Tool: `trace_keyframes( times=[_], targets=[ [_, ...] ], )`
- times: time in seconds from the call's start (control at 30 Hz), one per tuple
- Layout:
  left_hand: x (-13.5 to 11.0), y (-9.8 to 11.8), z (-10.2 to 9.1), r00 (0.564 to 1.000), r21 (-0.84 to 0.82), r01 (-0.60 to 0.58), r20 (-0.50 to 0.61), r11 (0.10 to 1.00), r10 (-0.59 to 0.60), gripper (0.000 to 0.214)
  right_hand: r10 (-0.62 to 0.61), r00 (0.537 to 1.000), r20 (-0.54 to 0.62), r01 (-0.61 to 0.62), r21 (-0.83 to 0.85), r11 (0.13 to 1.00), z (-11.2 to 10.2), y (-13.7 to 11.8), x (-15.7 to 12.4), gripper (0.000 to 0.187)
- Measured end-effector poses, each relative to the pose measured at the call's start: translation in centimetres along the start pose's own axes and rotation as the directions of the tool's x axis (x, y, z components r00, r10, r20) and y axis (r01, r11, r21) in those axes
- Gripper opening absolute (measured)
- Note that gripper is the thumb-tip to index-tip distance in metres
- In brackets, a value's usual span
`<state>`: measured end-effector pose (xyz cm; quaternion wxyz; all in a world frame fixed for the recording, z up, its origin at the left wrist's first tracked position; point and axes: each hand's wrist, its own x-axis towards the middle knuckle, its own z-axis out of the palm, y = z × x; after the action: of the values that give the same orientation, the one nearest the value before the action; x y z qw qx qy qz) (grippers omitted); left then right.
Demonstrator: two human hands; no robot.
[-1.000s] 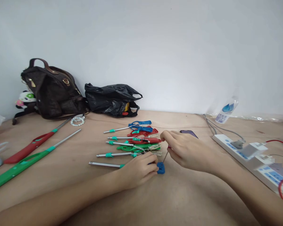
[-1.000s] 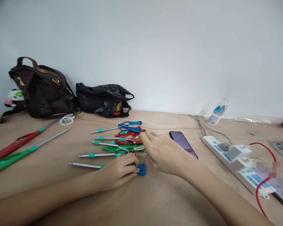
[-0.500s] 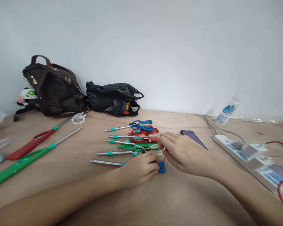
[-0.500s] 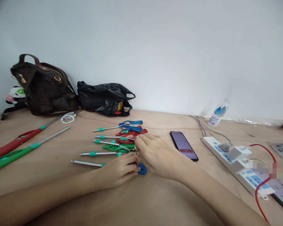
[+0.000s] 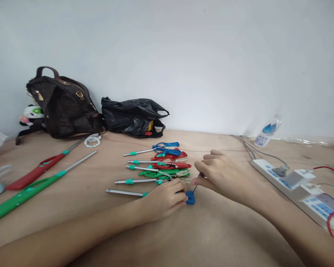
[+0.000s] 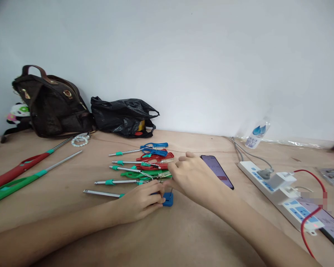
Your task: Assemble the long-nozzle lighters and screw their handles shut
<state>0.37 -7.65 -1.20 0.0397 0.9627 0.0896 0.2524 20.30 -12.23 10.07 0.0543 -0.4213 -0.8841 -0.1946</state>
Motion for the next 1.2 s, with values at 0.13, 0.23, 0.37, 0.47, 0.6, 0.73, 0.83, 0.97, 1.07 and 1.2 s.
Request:
trace_keyframes(
  times=[0.13,0.23,0.37,0.47,0.6,0.73,0.83,0.97,1.07,1.2],
  targets=[
    [0.0,0.0,0.0,1.0,0.003,0.001,-0.003,1.0,-0.001,0.025,-0.05,0.999,-0.018,0.051,0.082,0.995,-0.4,-0.5,-0.2,0.006],
    [0.0,0.0,0.1,1.0,0.01,-0.004,0.003,1.0,0.004,0.025,-0.053,0.999,0.004,0.052,0.095,0.994,-0.5,-0.6,-0.4,0.008],
    [-0.1,-0.1,0.1,1.0,0.02,-0.011,-0.007,1.0,0.011,0.024,-0.028,1.0,0.001,0.028,0.05,0.998,-0.2,-0.5,-0.2,0.023],
    [0.0,0.0,0.0,1.0,0.001,-0.002,0.007,1.0,0.002,0.024,-0.046,0.998,-0.038,0.051,0.136,0.989,0.0,-0.5,-0.1,0.012],
    [0.0,0.1,-0.1,1.0,-0.009,0.002,0.014,1.0,-0.002,0.025,-0.045,0.998,-0.035,0.051,0.21,0.976,0.5,-0.5,0.2,0.01],
    [0.0,0.1,0.0,1.0,-0.001,0.008,0.008,1.0,-0.008,0.023,-0.01,0.999,-0.035,0.012,0.036,0.999,0.6,-0.4,0.3,0.024],
    [0.0,0.1,0.0,1.0,0.001,0.004,0.006,1.0,-0.004,0.022,-0.042,0.999,0.0,0.042,0.051,0.998,0.0,-0.5,-0.1,0.018],
    [0.1,0.1,-0.1,1.0,-0.011,0.011,0.011,1.0,-0.011,0.024,-0.09,0.996,0.016,0.086,0.176,0.981,-0.6,-0.4,-0.4,0.004],
    [0.0,0.0,0.0,1.0,-0.01,0.008,0.007,1.0,-0.008,0.023,-0.076,0.995,0.059,0.067,0.144,0.987,-0.4,-0.3,-0.1,0.021],
    [0.0,0.1,0.0,1.0,0.004,0.009,-0.004,1.0,-0.009,0.024,-0.074,0.994,0.077,0.064,0.13,0.989,-0.3,-0.4,-0.1,0.012]
  ],
)
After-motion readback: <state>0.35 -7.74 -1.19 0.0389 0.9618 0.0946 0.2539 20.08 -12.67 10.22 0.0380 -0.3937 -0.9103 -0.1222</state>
